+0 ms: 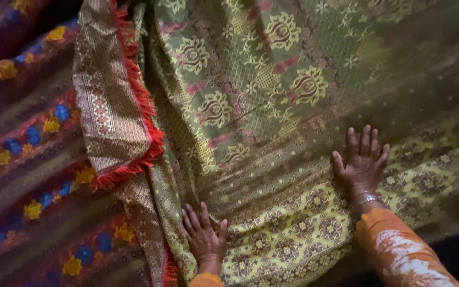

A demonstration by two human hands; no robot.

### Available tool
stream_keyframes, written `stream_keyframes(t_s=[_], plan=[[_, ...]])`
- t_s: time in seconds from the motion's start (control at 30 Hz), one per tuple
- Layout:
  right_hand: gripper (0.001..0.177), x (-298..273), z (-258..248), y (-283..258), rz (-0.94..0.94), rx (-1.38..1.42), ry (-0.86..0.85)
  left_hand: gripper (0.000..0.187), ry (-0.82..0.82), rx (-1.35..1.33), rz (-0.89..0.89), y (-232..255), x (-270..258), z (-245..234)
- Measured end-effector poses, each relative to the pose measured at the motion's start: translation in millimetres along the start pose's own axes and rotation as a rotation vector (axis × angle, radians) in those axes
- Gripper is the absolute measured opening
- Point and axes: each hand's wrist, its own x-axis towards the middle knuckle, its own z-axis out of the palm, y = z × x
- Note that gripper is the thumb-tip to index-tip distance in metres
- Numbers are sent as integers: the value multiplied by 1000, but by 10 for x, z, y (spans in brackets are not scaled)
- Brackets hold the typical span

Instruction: Fold a decorative green and gold saree on a bed.

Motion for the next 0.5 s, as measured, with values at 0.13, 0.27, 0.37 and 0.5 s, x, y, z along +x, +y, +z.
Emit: stream_keyframes(t_s=[0.13, 0.27, 0.37, 0.5], plan=[[78, 68, 90, 113, -3, -32, 17, 83, -127, 54, -79, 92, 68, -10], [78, 36, 62, 43, -5, -25, 2, 72, -368, -31, -231, 870, 631, -767], [77, 68, 48, 39, 13, -62, -10, 85, -53, -441, 166, 1385, 316, 190], [77, 46, 94, 70, 17, -45, -6, 76, -298, -635, 502, 2390, 1008, 287]])
